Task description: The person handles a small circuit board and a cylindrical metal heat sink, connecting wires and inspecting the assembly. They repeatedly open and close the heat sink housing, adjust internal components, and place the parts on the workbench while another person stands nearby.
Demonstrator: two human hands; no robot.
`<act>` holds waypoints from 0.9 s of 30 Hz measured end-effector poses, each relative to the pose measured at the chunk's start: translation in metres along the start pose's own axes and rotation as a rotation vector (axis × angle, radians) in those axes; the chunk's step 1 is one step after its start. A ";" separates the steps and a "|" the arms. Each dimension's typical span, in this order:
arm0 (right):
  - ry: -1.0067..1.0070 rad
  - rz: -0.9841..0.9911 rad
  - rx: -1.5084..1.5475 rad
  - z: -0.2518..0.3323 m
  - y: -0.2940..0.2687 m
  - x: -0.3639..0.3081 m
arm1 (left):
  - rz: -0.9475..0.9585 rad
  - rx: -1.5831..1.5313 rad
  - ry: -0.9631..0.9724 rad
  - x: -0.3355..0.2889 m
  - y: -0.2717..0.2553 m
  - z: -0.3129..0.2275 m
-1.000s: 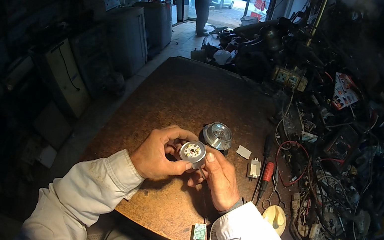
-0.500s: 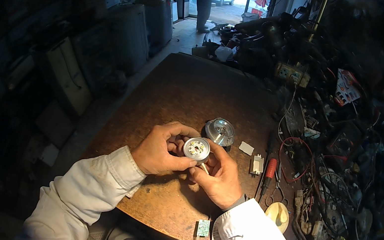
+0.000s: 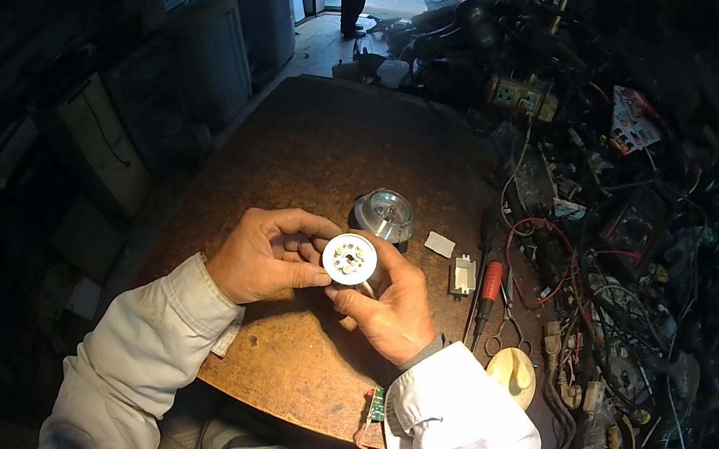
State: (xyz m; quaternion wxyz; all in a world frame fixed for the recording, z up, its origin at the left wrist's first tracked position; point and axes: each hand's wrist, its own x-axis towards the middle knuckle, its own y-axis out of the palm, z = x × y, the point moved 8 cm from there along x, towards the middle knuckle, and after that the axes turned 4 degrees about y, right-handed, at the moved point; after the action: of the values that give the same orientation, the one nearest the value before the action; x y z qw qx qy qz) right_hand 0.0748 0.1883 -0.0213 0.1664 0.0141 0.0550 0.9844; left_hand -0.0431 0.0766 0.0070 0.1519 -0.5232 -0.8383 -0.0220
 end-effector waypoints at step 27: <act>-0.265 -0.072 -0.025 0.005 -0.004 -0.001 | 0.030 -0.019 0.141 0.002 -0.003 -0.009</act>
State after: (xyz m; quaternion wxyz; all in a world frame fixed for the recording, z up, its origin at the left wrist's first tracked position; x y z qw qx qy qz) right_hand 0.0768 0.1921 -0.0172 0.2074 0.1399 0.0209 0.9680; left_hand -0.0441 0.0755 0.0163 0.2060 -0.5342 -0.8173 -0.0646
